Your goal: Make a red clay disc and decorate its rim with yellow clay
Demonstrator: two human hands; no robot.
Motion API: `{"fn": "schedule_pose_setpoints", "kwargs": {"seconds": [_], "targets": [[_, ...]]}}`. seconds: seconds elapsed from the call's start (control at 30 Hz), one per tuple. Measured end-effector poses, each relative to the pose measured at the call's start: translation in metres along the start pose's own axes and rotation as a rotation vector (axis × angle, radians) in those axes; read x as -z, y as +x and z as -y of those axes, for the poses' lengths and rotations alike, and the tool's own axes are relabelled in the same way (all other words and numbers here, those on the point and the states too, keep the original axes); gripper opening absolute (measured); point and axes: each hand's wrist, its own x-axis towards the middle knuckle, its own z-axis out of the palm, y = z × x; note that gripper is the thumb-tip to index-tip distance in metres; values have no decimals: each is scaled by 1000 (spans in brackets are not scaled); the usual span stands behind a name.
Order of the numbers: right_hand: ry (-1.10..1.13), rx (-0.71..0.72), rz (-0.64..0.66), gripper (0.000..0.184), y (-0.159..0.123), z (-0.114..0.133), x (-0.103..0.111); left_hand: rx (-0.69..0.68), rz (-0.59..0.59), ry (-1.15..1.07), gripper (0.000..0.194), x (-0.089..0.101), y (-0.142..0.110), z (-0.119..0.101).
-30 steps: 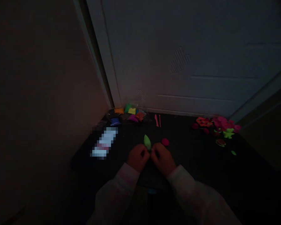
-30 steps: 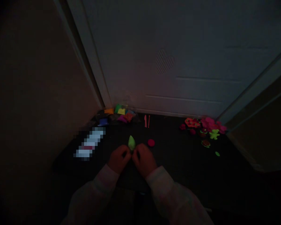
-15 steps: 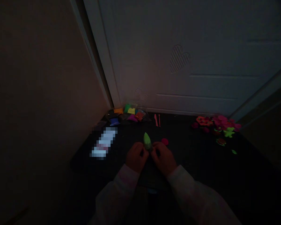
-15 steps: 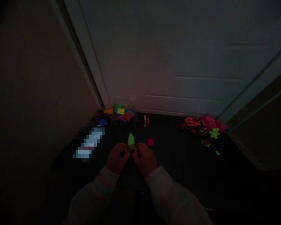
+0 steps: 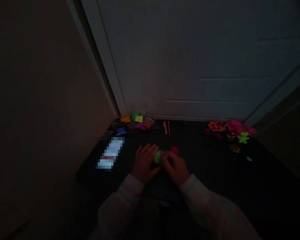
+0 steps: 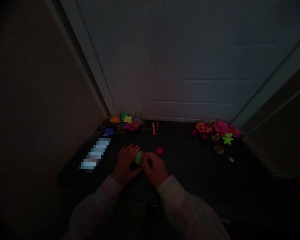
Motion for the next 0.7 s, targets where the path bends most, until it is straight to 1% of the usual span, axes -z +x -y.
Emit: {"fn": "schedule_pose_setpoints", "kwargs": {"seconds": [0.1, 0.2, 0.3, 0.4, 0.53, 0.7], "targets": [[62, -22, 70, 10, -1, 2, 0, 15, 26, -17, 48, -1, 0, 1], [96, -49, 101, 13, -1, 3, 1, 49, 1, -65, 47, -1, -1, 1], [95, -60, 98, 17, 0, 2, 1, 90, -16, -144, 46, 0, -1, 0], [103, -65, 95, 19, 0, 1, 2, 128, -20, -224, 50, 0, -1, -1], [90, -104, 115, 23, 0, 3, 3, 178, -8, -292, 51, 0, -1, -1], [58, -120, 97, 28, 0, 4, 4, 218, -18, -356, 50, 3, 0, -3]]}}
